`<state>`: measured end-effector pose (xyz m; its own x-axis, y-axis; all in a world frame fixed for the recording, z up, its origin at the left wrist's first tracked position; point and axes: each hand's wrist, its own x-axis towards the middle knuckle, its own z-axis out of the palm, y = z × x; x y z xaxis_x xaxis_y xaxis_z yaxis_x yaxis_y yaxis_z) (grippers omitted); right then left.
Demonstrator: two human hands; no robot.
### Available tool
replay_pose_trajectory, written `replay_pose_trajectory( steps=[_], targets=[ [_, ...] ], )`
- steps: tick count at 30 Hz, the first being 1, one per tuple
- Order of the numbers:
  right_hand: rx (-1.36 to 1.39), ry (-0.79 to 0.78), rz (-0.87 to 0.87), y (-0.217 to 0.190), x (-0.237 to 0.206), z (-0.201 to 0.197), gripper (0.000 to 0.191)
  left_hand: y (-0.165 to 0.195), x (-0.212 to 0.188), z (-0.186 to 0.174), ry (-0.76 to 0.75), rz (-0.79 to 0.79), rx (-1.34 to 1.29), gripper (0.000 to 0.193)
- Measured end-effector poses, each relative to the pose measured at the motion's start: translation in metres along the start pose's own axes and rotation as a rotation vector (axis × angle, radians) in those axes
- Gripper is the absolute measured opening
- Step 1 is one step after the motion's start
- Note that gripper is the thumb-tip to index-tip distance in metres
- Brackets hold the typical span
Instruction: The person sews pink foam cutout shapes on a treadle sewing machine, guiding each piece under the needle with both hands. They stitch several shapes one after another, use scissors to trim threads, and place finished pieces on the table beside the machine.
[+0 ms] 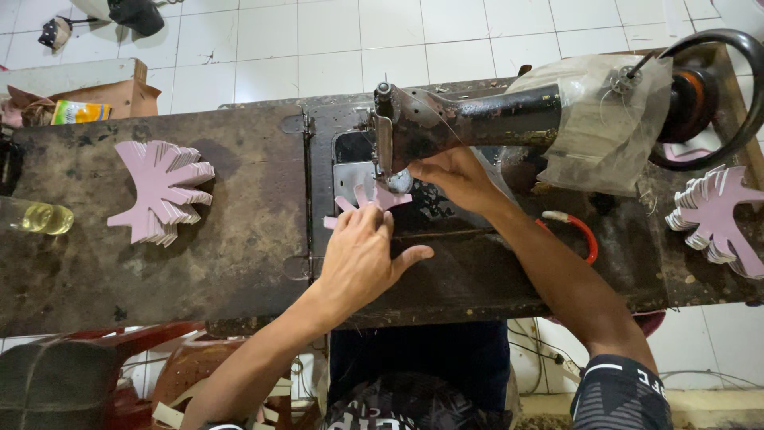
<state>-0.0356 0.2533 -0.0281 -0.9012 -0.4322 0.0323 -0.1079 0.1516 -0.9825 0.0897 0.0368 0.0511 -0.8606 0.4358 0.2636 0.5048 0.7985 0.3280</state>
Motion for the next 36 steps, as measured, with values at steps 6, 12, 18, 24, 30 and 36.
replay_pose_trajectory(
  steps=[6,12,18,24,30,36],
  targets=[
    [0.033,-0.009,-0.034,-0.001,-0.001,-0.001,0.029,-0.014,0.002,0.001,-0.007,-0.037,-0.135,0.056],
    [-0.078,0.019,0.058,0.009,0.0,-0.002,0.044,-0.021,-0.001,0.019,0.187,-0.082,-0.015,0.034],
    [0.025,-0.018,-0.023,0.009,0.002,-0.003,0.035,-0.023,-0.001,0.027,0.251,-0.086,0.021,0.031],
    [0.214,-0.058,-0.056,0.006,0.001,-0.001,0.016,-0.02,0.001,0.031,0.279,-0.091,0.049,0.029],
    [0.041,-0.051,-0.065,0.004,0.0,-0.003,0.032,-0.026,0.008,0.031,0.244,-0.099,0.117,0.031],
    [0.073,-0.073,-0.058,0.004,0.0,-0.004,0.024,-0.048,0.017,0.033,0.225,-0.134,0.145,0.028]
  ],
)
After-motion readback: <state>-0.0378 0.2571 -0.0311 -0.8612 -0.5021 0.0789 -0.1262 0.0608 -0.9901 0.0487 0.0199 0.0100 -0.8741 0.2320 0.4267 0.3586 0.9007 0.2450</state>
